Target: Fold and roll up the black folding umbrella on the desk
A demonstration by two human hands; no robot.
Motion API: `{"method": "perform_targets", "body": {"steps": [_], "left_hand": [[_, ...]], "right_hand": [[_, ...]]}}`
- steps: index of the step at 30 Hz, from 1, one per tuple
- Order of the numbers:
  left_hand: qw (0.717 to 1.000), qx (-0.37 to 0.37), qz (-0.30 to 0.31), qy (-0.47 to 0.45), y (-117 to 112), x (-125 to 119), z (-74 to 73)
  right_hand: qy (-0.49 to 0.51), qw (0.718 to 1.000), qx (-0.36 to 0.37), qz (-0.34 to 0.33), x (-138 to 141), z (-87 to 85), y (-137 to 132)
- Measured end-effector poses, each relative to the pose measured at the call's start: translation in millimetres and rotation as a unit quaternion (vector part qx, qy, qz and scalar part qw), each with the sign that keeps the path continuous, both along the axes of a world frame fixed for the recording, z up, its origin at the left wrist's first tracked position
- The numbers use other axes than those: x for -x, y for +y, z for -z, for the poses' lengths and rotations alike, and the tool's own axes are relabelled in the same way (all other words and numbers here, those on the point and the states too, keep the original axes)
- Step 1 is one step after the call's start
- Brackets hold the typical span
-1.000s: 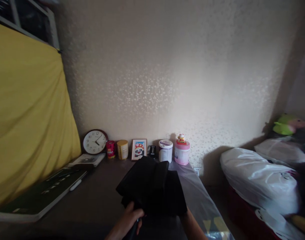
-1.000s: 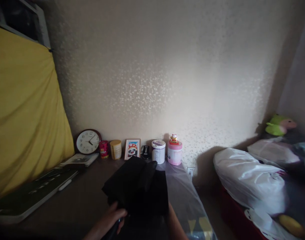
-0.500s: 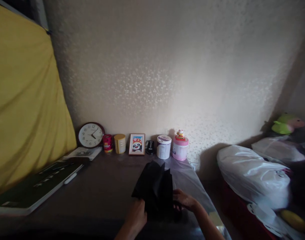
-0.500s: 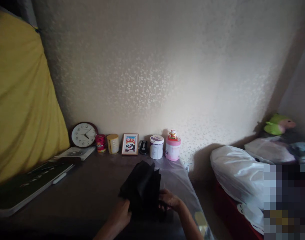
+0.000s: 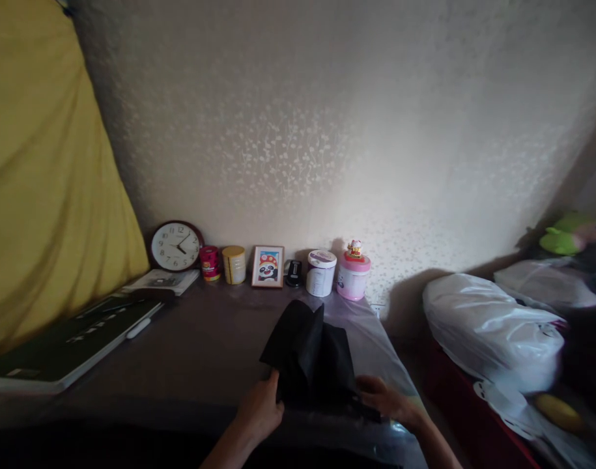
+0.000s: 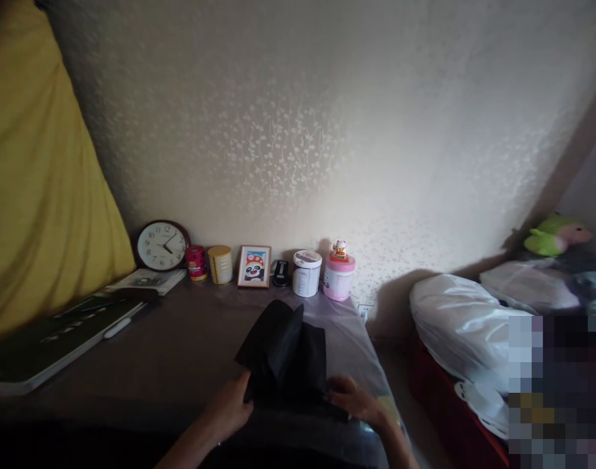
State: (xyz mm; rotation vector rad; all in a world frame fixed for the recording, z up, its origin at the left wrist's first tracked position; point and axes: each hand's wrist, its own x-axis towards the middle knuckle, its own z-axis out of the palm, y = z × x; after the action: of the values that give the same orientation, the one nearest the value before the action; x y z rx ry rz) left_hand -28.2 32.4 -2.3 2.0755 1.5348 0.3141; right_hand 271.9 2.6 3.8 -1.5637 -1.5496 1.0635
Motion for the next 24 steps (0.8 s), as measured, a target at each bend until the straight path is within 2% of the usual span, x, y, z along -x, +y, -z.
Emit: {"method": "perform_targets", "body": {"steps": [3, 5, 10, 13, 17, 22, 24], "left_hand": [[1.0, -0.009, -0.016, 0.024, -5.9, -7.0, 0.9], [1.0, -0.01, -0.018, 0.021, -8.4, -8.8, 0.2], [0.999, 0.038, -0.005, -0.029, -7.9, -3.9, -1.7], [0.998, 0.05, -0.007, -0.046, -8.7, -3.2, -2.2], [0.999, -0.013, -0.019, -0.045, -15.1, -6.9, -3.3], [0.998, -0.065, -0.014, 0.005, -26.3, -10.2, 0.9], [0.997, -0.073, -0.011, 0.035, -31.0, -12.7, 3.1]], "right_hand": [[-0.06, 0.994, 0.074, -0.054, -0.5, -0.2, -4.1], [-0.074, 0.99, 0.091, -0.074, 1.9, -1.8, -9.6], [-0.012, 0.991, 0.124, -0.037, 12.7, 1.9, -28.1], [-0.031, 0.995, 0.085, -0.039, 13.6, 7.4, -32.0], [-0.104, 0.995, 0.003, -0.006, 1.8, 6.8, -30.3], [-0.113, 0.992, -0.007, 0.048, -21.3, 9.7, -32.9], [-0.121, 0.991, -0.011, 0.049, -29.2, 12.4, -33.9]]}}
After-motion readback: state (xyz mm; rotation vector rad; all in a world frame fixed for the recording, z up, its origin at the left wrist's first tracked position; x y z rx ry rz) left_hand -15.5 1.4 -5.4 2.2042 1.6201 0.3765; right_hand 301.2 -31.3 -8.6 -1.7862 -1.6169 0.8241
